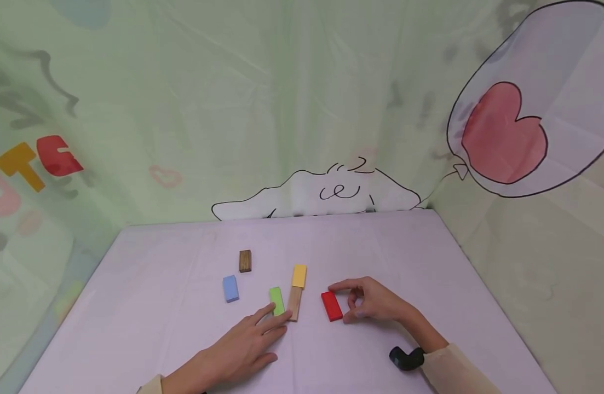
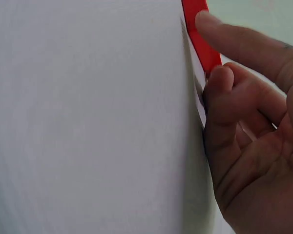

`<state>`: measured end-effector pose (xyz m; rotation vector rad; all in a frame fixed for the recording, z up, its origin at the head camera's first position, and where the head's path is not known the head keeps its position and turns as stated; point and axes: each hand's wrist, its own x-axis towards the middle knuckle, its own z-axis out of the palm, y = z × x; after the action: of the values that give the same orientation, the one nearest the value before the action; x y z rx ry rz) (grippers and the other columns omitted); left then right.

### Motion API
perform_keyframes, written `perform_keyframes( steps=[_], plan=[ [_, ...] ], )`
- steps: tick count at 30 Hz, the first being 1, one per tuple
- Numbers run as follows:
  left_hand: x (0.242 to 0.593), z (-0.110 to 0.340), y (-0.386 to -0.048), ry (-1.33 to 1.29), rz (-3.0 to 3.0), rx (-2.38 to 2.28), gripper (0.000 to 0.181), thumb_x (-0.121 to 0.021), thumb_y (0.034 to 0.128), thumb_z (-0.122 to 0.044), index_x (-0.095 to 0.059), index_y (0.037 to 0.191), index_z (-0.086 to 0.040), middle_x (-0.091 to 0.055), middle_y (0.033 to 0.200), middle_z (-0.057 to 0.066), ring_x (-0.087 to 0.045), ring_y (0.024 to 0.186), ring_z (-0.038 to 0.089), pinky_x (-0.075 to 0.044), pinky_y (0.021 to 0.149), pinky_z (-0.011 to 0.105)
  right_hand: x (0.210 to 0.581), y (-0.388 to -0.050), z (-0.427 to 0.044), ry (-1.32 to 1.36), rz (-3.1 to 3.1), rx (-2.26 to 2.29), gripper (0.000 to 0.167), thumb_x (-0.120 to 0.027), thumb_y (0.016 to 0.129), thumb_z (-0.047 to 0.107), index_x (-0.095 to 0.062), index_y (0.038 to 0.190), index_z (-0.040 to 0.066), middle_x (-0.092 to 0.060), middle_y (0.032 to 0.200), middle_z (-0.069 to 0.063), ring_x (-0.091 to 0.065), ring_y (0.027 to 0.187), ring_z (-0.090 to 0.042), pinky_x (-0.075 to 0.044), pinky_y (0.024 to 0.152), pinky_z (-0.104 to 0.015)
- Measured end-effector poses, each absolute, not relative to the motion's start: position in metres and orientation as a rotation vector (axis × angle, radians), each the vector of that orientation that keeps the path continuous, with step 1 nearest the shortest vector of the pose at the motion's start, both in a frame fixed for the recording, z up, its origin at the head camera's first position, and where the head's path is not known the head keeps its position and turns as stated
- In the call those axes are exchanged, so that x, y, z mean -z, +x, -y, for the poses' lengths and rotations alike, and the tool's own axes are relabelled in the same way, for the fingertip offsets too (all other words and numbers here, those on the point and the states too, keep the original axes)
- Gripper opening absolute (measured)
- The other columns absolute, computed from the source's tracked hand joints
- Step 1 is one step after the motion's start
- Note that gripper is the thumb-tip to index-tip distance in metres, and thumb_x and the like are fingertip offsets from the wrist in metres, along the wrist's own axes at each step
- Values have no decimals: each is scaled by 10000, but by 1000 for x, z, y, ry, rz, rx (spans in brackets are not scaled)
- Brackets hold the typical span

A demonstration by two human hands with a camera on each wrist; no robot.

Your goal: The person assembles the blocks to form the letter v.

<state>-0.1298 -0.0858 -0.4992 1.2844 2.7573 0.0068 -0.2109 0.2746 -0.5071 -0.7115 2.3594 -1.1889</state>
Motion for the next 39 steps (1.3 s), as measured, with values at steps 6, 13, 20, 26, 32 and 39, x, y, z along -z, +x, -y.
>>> perform_keyframes(
  steps=[6,13,20,26,32,39],
  plan=[
    [499,85,-130,1276,-2760,6,541,-634,1044,-477,-583,1510,-208,-323,1744,-87,-371,1590,298,-554,1099,449,508,-212,-275,-718,-2374,1193,626,-890,832,140,-661,1409,56,-669,884,-67,-587,742,-47,-472,656,-192],
    [499,85,-130,1277,-2761,13,539,-634,1045,-476,-583,1510,-207,-325,1743,-87,-370,1591,297,-551,1104,451,510,-213,-274,-689,-2389,1193,634,-908,823,170,-670,1403,79,-651,828,-10,-583,746,-54,-460,655,-196],
    [500,86,-130,1279,-2769,9,535,-634,1045,-472,-586,1506,-205,-328,1742,-85,-370,1592,303,-544,1114,449,510,-213,-272,-664,-2391,1213,606,-900,834,172,-680,1393,97,-638,831,-31,-580,746,-70,-469,659,-205],
    [499,86,-130,1266,-2752,-18,543,-627,1050,-472,-573,1520,-207,-315,1748,-88,-353,1600,301,-531,1133,458,509,-212,-270,-614,-2397,1218,603,-902,822,141,-688,1383,89,-630,836,-43,-565,751,-70,-449,654,-209],
    [499,86,-127,1277,-2768,-18,535,-628,1050,-465,-587,1508,-191,-329,1742,-82,-359,1594,294,-535,1124,443,508,-210,-268,-540,-2419,1210,606,-907,821,156,-692,1385,101,-620,814,-32,-569,772,-89,-441,651,-211],
    [499,87,-127,1301,-2786,-5,530,-627,1051,-462,-592,1500,-183,-335,1739,-77,-368,1589,298,-538,1116,438,510,-211,-266,-471,-2491,1224,613,-924,800,191,-708,1372,142,-607,780,-18,-567,788,-115,-443,661,-224]
  ],
)
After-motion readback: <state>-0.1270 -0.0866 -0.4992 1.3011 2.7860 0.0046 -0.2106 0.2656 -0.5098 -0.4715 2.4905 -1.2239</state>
